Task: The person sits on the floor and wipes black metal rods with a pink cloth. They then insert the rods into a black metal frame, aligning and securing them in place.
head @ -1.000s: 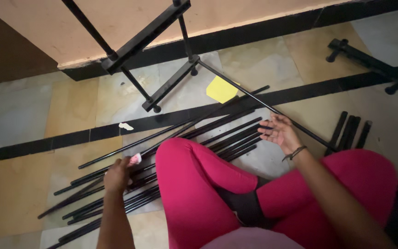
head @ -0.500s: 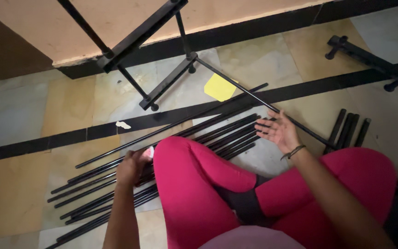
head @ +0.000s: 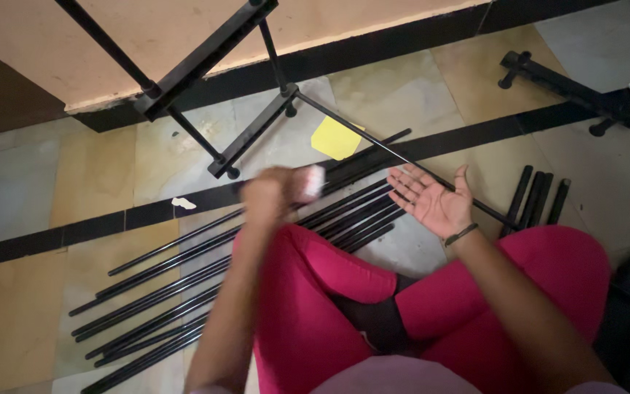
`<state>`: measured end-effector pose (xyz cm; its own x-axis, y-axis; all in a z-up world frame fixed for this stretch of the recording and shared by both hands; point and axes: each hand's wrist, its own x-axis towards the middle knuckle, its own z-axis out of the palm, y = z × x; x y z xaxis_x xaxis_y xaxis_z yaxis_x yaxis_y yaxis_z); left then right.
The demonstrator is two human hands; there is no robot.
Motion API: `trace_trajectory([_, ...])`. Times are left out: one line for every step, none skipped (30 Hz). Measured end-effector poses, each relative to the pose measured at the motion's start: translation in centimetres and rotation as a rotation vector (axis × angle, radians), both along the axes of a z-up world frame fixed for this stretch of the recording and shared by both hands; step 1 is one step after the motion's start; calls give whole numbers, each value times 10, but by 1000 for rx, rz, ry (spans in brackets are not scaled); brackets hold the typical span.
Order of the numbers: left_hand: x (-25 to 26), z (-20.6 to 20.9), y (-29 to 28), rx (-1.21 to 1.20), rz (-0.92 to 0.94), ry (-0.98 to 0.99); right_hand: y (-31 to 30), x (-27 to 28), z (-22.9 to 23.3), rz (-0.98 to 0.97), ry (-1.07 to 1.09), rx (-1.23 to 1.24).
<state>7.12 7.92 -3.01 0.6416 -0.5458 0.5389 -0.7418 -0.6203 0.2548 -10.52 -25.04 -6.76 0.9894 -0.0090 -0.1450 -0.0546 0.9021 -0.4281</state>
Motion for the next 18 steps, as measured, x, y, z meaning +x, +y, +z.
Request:
trace_trajectory([-6, -10, -23, 167, -78, 49, 0, 0, 1, 11, -6, 18])
trace_trajectory([-14, -22, -48, 197, -117, 69, 0, -1, 1, 19, -4, 13])
trace_trajectory([-21, -32, -72, 228, -160, 90, 0, -1, -1, 23, -2, 8])
trace_trajectory([-31, -42, -88, 269, -187, 116, -1, -2, -2, 27, 1, 3])
trace_trajectory([-43, -51, -100, 309, -215, 143, -1, -3, -5, 36, -1, -5])
trace_trajectory([-54, -59, -110, 198, -245, 173, -1, -3, -9, 45, -2, -14])
trace_trajectory([-67, -65, -117, 89, -274, 204, -1, -3, -12, 55, -1, -21])
trace_trajectory([-79, -69, -124, 29, -313, 208, 0, -3, -16, 83, -32, 109])
trace_trajectory([-92, -72, -127, -29, -349, 212, 2, -1, -20, 111, -65, 240])
trace_trajectory([-103, -73, -130, -88, -386, 215, 1, 0, -22, 140, -98, 370])
trace_trajectory([-113, -73, -131, -37, -417, 229, 2, 2, -24, 121, -39, 266])
trace_trajectory([-123, -72, -132, 14, -447, 242, 2, 4, -26, 103, 20, 162])
trace_trajectory([-128, -71, -131, 68, -478, 255, 3, 6, -27, 84, 78, 60])
trace_trajectory([-129, -68, -131, 80, -505, 252, 4, 7, -28, 84, 92, 74])
trace_trajectory([-132, -67, -130, 92, -532, 252, 5, 7, -29, 84, 109, 87])
trace_trajectory([-133, -65, -127, 103, -560, 252, 6, 6, -29, 85, 126, 101])
trace_trajectory([-133, -62, -127, 118, -548, 253, 6, 5, -29, 80, 125, 88])
trace_trajectory([-132, -60, -126, 133, -536, 254, 6, 5, -28, 76, 124, 76])
